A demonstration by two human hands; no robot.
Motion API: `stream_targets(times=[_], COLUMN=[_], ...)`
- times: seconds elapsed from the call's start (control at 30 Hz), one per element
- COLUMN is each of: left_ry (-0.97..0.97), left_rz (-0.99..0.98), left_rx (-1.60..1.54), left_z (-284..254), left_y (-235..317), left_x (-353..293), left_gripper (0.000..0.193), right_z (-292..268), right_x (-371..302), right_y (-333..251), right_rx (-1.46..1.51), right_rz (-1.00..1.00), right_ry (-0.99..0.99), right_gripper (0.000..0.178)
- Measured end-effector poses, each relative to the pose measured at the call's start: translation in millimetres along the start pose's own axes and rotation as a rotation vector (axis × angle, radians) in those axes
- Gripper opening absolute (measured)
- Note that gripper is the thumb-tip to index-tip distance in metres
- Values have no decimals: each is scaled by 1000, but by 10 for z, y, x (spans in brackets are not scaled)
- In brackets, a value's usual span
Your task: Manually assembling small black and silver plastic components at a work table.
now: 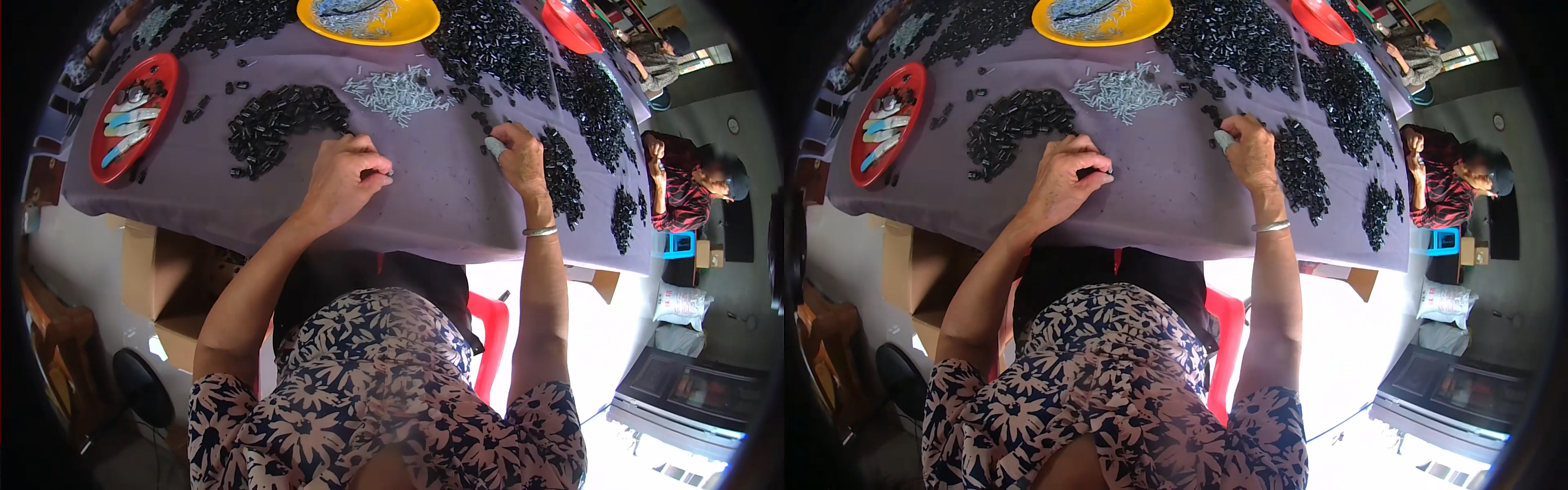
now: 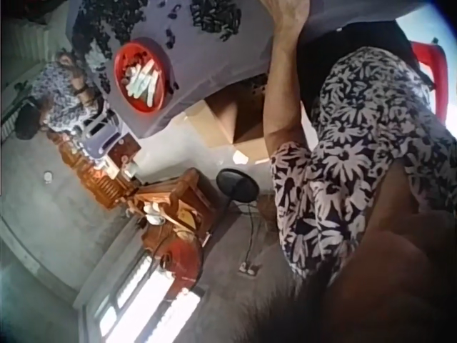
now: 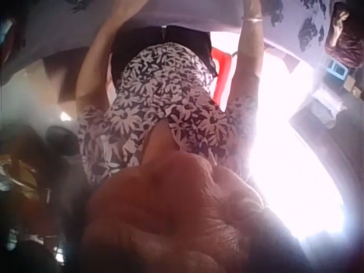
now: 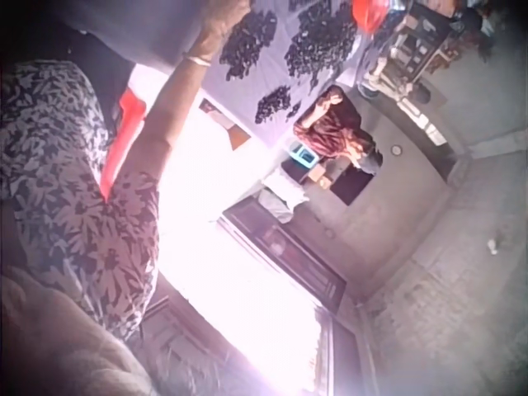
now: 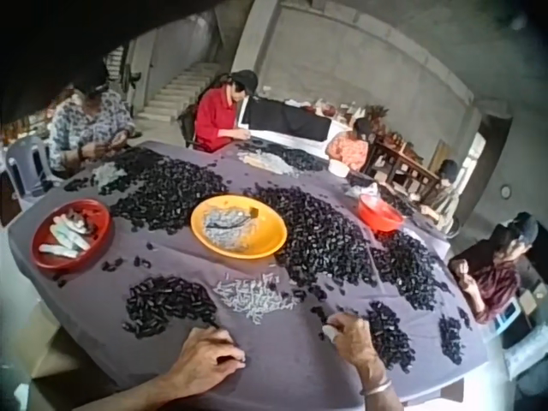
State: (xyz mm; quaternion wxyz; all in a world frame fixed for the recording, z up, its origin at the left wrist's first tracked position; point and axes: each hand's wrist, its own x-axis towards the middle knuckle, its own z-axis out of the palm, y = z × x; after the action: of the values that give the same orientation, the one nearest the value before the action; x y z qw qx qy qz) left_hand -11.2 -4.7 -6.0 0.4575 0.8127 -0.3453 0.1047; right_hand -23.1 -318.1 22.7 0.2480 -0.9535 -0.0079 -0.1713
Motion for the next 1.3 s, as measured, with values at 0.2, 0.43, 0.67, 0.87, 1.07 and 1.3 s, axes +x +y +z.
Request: stream_targets(times=[0.2,0.43,0.67,0.87,1.07,1.3], left_ry=[-22,-2,-32,-7,-9,-37], left_rz=[-16,-8,-29,-7,-26,-11], left_rx=[-2,8,12,14,-3,27], left_z=[19,49,31,52,50,48], left_y=[-29,-29,-3,-30,-38,-29], left_x=[7,-10,-31,-26,-4,-11], left_gripper=[10,11,10,10,8,10], right_z=[-81,236,273,245,292,293], right_x=[-46,-369,-335,-244,-145,165], right_y=[-108,-995,-1268,-1328,-1292,-1221], right_rx=[217,565,470,367,339,598], right_rz=[38,-64,-172,-211,-216,217], right_ry=[6,-266,-277,-310,-395,-886], right_gripper=[11,17,27,27,17,10])
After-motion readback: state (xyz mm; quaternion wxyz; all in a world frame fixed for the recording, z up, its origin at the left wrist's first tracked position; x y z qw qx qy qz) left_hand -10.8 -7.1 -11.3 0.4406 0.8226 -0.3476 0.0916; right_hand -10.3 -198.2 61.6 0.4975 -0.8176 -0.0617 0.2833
